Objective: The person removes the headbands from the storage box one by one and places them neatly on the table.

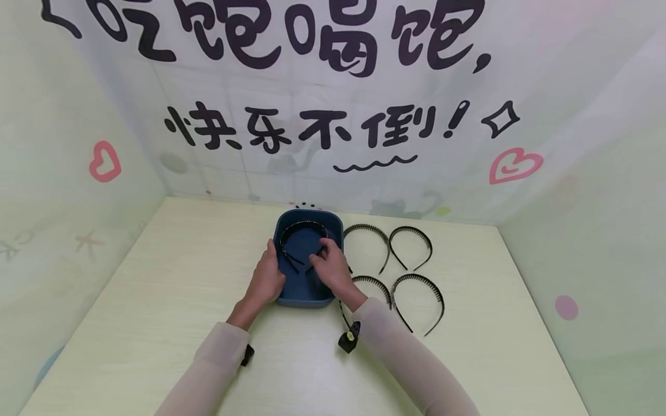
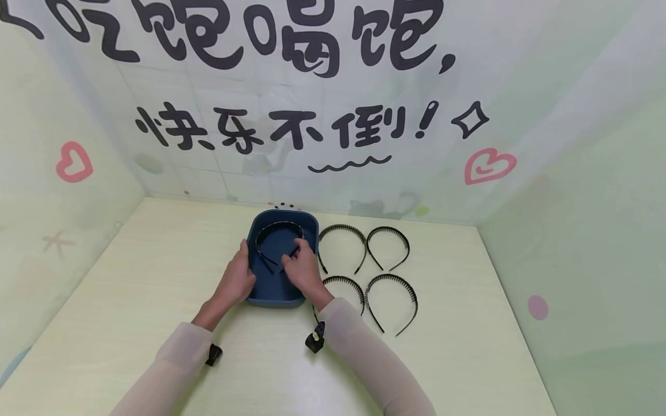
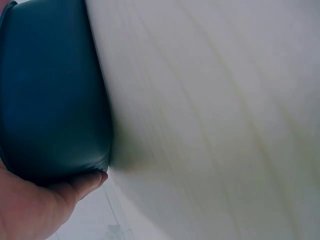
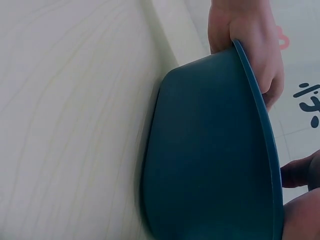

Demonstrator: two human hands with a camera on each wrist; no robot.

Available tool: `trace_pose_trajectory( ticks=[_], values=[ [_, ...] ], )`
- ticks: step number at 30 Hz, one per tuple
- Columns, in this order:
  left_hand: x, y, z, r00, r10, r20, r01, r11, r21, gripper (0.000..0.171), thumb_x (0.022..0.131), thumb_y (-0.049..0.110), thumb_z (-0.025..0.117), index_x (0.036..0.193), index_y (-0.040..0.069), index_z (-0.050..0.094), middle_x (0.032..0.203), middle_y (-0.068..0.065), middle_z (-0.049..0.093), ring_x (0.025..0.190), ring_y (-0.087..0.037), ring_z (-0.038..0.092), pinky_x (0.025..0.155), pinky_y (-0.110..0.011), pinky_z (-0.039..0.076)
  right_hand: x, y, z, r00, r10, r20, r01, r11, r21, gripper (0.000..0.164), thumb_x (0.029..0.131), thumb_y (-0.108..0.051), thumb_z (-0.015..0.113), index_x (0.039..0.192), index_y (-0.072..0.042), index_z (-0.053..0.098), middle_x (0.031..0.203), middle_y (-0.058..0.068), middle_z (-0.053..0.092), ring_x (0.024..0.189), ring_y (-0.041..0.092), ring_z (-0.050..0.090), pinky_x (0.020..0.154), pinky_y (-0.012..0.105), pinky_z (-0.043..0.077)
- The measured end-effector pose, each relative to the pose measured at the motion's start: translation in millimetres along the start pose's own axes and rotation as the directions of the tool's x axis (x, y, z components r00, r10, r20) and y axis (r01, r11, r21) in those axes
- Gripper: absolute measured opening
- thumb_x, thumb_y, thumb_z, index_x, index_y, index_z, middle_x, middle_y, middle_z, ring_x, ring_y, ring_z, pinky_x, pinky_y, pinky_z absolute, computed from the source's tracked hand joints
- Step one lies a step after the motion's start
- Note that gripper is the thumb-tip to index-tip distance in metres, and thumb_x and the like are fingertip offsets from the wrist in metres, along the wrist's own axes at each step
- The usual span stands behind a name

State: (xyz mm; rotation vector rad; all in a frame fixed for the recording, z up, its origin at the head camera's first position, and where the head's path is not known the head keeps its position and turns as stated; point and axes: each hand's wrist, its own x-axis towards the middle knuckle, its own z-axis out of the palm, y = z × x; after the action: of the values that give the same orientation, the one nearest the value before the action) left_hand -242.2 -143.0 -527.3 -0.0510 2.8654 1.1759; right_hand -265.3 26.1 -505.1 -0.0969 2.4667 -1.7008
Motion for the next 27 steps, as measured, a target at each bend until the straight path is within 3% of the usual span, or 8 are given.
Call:
trace_pose_trajectory(
  ticks=[3,7,10,12,15,18,23,27],
  values=[
    [0.4,0.7,-0.4,1.000,-0.006,0.000,0.006,1.000,0.000,0.080,0.090,-0.006,0.046,0.155,-0.010,0.000,0.154,-0.035,0.025,0.136,-0.047,0.038,0.107,-0.054,0.039,0.3,0.4,-0.1,1.000,0.000,-0.001,0.000,1.000,0.026,0.058,0.097,-0.012,0.059,0.150,-0.003,0.038,0.150,0.018,0.045,0.130,0.028,0.054,0.101,0.045,0.048],
    [0.7,1.0,-0.5,1.000,-0.007,0.002,0.007,1.000,0.001,0.080,0.090,-0.006,0.046,0.155,-0.010,-0.001,0.155,-0.035,0.024,0.137,-0.047,0.038,0.108,-0.054,0.038,1.3,2.2,-0.5,0.999,-0.032,0.002,0.031,0.999,0.041,0.062,0.096,-0.008,0.060,0.152,0.001,0.034,0.155,0.018,0.034,0.128,0.029,0.056,0.101,0.046,0.048],
    [0.4,1.1,-0.5,1.000,-0.008,0.001,0.008,1.000,0.002,0.080,0.090,-0.007,0.046,0.155,-0.010,-0.001,0.154,-0.036,0.024,0.136,-0.048,0.038,0.107,-0.054,0.039,3.1,2.9,-0.4,0.998,-0.062,0.006,0.062,0.997,0.036,0.058,0.096,-0.006,0.058,0.149,0.005,0.036,0.148,0.020,0.039,0.119,0.026,0.061,0.093,0.040,0.052],
    [0.2,1.2,-0.4,1.000,-0.009,-0.001,0.009,1.000,0.001,0.080,0.089,-0.007,0.046,0.155,-0.010,0.000,0.154,-0.036,0.025,0.137,-0.048,0.037,0.107,-0.054,0.039,4.7,2.8,-0.4,0.997,-0.079,0.007,0.079,0.996,0.029,0.049,0.097,-0.005,0.057,0.142,0.008,0.043,0.136,0.018,0.045,0.105,0.020,0.064,0.082,0.033,0.052],
    [-0.1,1.5,-0.5,1.000,-0.005,-0.005,0.005,1.000,-0.002,0.080,0.089,-0.007,0.045,0.155,-0.010,0.000,0.153,-0.036,0.026,0.137,-0.048,0.037,0.108,-0.054,0.038,7.3,2.2,-0.1,0.995,-0.096,0.000,0.096,0.995,0.017,0.027,0.097,-0.004,0.056,0.121,0.009,0.054,0.108,0.011,0.050,0.076,0.013,0.055,0.065,0.026,0.043],
    [-0.3,1.9,-0.8,1.000,-0.006,-0.006,0.006,1.000,-0.003,0.080,0.089,-0.007,0.045,0.155,-0.010,0.000,0.153,-0.036,0.026,0.138,-0.047,0.036,0.109,-0.054,0.037,8.2,1.5,0.1,0.996,-0.094,-0.005,0.094,0.996,0.010,0.017,0.098,-0.005,0.056,0.109,0.007,0.055,0.098,0.007,0.047,0.068,0.011,0.048,0.060,0.024,0.038],
    [-0.4,2.2,-1.4,1.000,-0.011,-0.004,0.011,1.000,-0.002,0.079,0.090,-0.007,0.044,0.155,-0.010,-0.001,0.154,-0.036,0.025,0.138,-0.048,0.035,0.109,-0.054,0.036,5.1,1.5,0.7,0.998,-0.054,-0.019,0.054,0.998,0.012,0.041,0.098,-0.008,0.057,0.136,0.006,0.050,0.126,0.015,0.052,0.095,0.016,0.063,0.076,0.029,0.051],
    [-0.7,2.7,-1.6,1.000,-0.013,-0.001,0.013,1.000,-0.003,0.079,0.090,-0.007,0.044,0.155,-0.010,-0.001,0.155,-0.035,0.024,0.139,-0.047,0.034,0.110,-0.055,0.036,2.8,1.2,1.2,0.999,-0.038,-0.035,0.038,0.999,0.023,0.051,0.098,-0.011,0.058,0.146,0.002,0.043,0.139,0.020,0.047,0.115,0.028,0.064,0.089,0.040,0.054]
  ],
)
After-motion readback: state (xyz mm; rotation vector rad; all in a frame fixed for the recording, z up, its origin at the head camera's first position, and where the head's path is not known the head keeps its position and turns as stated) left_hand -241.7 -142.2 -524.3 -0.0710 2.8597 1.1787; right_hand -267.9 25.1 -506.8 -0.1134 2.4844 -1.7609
